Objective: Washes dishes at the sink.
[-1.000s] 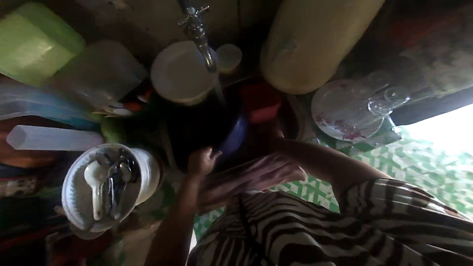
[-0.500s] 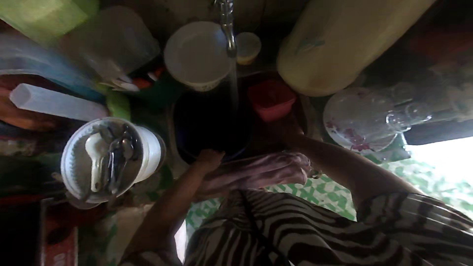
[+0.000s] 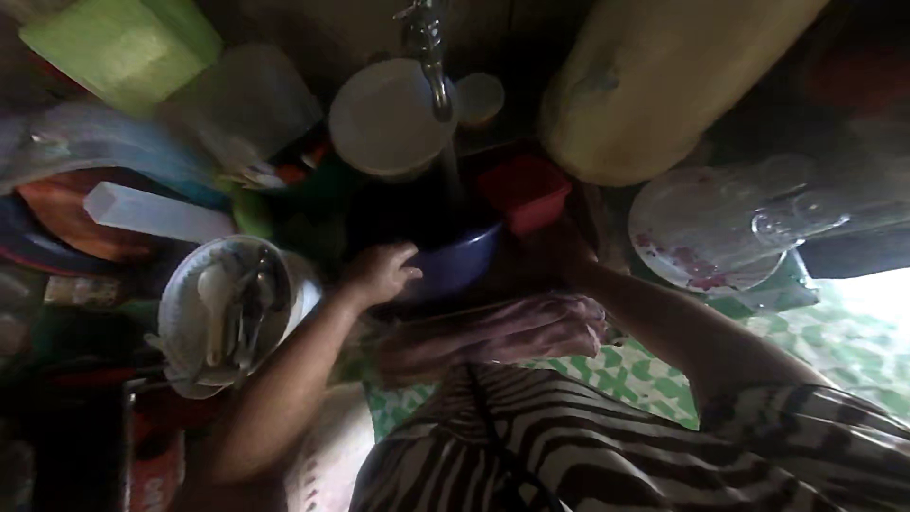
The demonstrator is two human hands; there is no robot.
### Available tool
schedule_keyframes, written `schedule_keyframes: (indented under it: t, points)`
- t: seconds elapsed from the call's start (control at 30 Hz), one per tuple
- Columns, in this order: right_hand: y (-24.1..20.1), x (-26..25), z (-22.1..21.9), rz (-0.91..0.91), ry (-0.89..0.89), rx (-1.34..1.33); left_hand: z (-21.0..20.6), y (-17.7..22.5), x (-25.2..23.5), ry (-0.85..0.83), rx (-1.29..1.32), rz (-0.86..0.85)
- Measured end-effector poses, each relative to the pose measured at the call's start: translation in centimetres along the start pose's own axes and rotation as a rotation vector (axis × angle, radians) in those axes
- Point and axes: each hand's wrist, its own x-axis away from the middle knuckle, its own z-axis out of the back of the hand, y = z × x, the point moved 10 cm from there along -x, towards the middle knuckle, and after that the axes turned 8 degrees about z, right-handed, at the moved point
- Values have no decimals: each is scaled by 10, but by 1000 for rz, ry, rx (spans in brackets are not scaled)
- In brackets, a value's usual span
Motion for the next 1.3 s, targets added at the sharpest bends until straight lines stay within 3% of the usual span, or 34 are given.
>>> schedule_keyframes:
  t: [0.07,0.1,0.13,0.17,0.2,0.23,0.27,0.37,0.43,0.53,0.63,0.73,0.8,0.9,1.07,1.2,1.3]
  points:
    - [-6,12,17,10,153,-78,30,-7,3,165,223,-50]
    - [-19,27,36,-12,51,-108,42,-14,5,244,333,-40]
    - [-34,44,53,-70,-364,-134,53,-25,9,316,432,11]
    - [-40,52,65,-106,-454,-211,60,-38,15,365,522,87]
    - [-36,49,67,-127,-290,-326,63,-51,21,399,604,158]
    - [-23,41,56,-125,-16,-415,63,-63,26,437,677,203]
    - [-13,34,43,-105,119,-442,62,-73,30,475,760,223]
    - [-11,28,36,-22,97,-386,49,-98,34,581,928,245]
    - [-10,27,25,-41,-18,-242,42,-102,36,600,939,238]
    - [-3,20,3,-37,-166,-65,36,-84,40,534,836,168]
    - [0,14,0,-27,-108,-124,33,-45,44,479,565,20]
    - [-4,12,13,-42,-13,-258,5,-7,42,448,170,-190]
    - [-11,15,20,-39,-7,-295,-26,6,37,347,-53,-180]
    - [-6,10,14,-73,10,-198,-71,-9,19,212,-156,-137]
    - [6,2,0,-136,-16,-121,-137,-27,-10,-274,-217,-29]
    - [25,-9,-43,-155,-116,-95,-162,-24,-30,-384,-209,-28]
    - [14,5,-34,-118,-251,-17,-170,-18,-40,-459,-237,-2]
